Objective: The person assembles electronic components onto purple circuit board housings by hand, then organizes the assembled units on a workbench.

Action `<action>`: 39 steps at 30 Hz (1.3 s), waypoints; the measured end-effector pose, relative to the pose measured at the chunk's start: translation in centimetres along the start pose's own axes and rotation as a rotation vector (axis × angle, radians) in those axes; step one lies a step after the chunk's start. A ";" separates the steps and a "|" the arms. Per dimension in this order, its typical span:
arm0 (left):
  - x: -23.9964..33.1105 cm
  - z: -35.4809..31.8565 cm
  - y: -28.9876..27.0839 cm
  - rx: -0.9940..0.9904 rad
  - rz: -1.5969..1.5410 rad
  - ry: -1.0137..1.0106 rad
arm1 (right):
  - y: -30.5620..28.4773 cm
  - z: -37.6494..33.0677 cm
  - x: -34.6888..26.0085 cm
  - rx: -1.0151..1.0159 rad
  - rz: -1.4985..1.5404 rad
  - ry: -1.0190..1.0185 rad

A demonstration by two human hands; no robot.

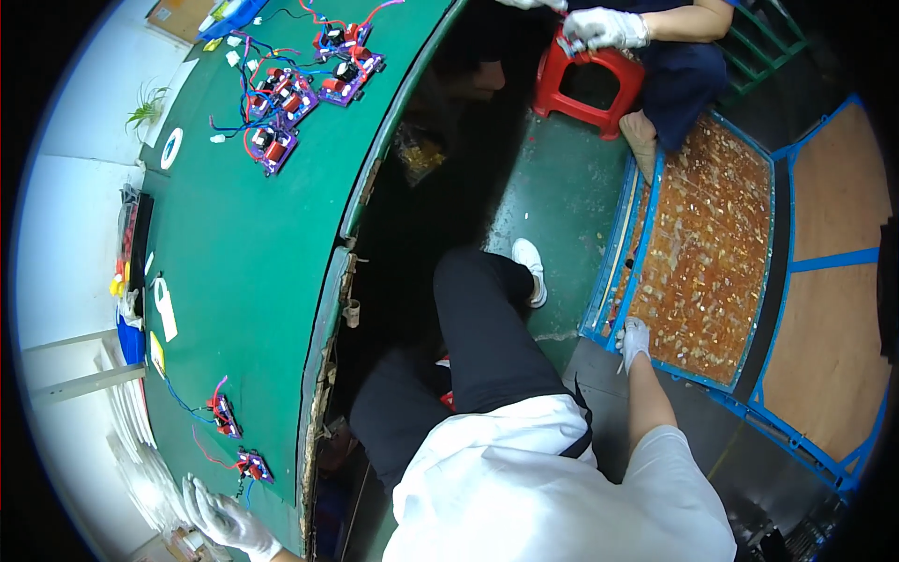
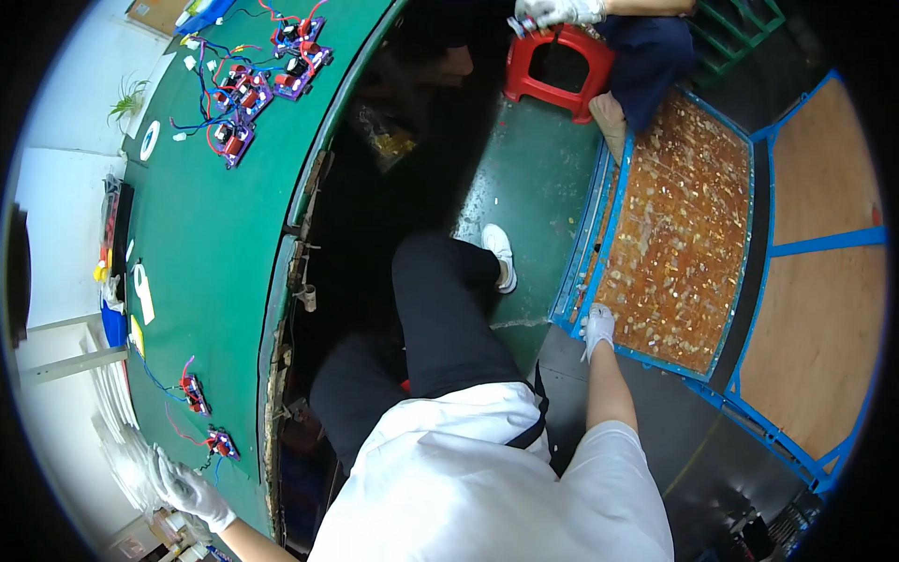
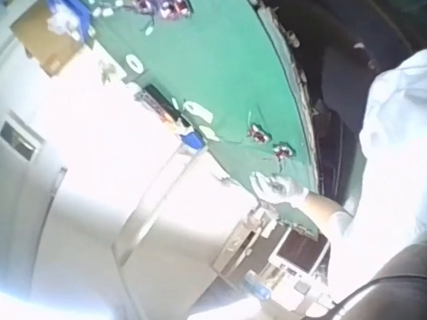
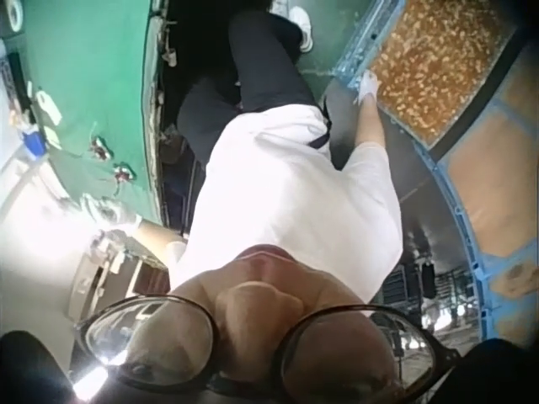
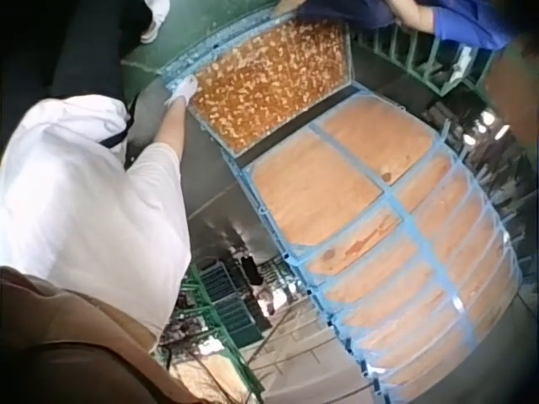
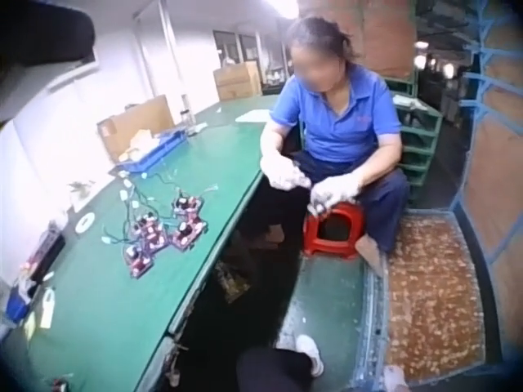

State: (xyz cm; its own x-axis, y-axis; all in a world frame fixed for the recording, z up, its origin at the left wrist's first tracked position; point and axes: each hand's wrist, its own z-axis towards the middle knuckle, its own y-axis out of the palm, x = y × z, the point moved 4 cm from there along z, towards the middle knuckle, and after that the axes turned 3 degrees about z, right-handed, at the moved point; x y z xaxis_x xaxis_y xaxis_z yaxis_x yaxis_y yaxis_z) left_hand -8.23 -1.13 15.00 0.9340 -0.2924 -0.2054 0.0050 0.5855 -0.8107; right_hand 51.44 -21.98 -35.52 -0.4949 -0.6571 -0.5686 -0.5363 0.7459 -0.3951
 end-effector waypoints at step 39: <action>5.6 -0.9 17.5 -0.030 -0.642 -0.662 | 11.6 -5.9 -0.3 -0.690 -2.023 -0.586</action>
State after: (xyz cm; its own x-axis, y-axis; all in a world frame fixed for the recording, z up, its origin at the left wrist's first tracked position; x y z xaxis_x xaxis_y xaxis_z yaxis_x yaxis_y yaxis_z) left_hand -3.19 6.81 -0.87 0.7689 -0.0567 0.6369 0.5924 0.4381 -0.6762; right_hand 41.38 -13.75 -35.67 0.9968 -0.0794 0.0090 -0.0694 -0.9158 -0.3955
